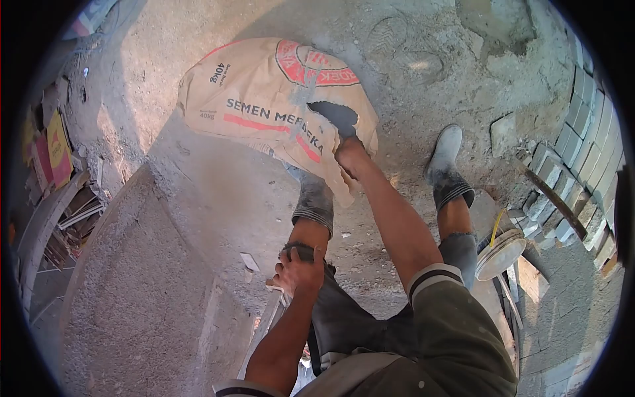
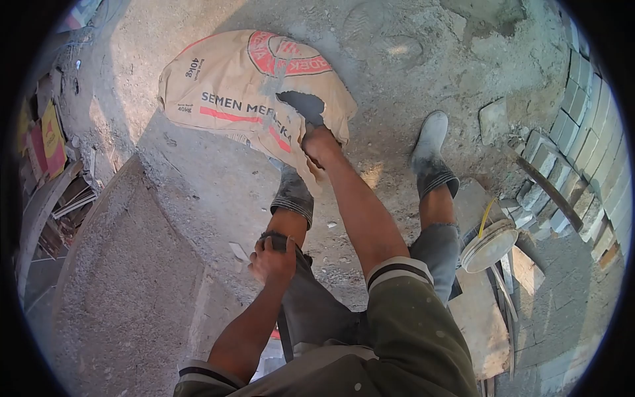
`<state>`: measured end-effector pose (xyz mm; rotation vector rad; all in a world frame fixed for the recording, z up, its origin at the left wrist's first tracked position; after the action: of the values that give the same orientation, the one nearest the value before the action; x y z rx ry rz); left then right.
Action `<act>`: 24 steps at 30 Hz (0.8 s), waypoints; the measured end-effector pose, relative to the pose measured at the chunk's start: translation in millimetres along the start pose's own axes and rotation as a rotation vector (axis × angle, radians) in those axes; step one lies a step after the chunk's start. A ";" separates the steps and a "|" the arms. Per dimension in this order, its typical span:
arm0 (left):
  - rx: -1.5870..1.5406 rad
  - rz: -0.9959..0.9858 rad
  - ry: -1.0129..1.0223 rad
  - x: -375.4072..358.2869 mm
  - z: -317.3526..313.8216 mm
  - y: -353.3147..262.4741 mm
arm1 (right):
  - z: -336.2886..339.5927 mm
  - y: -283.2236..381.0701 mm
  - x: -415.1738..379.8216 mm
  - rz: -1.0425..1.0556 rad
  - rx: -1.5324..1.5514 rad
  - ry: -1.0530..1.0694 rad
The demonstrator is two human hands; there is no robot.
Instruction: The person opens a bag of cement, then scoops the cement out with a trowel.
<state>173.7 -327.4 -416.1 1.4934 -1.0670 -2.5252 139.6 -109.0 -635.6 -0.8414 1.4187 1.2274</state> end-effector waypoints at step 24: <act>-0.009 0.019 0.022 10.6 -4.4 17.0 | 13.0 0.8 -5.8 0.205 -0.060 -0.322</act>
<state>166.2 -346.4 -416.0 1.4978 -1.0609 -2.4912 143.4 -96.9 -629.0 -0.5174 1.2308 1.4936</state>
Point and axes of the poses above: each hand's wrist, its own x-axis towards the middle knuckle, its own z-axis out of the back of the hand, y = z × x, the point moved 6 cm from there along x, towards the middle knuckle, and after that the axes turned 12 degrees about x, right-handed, at the moved point
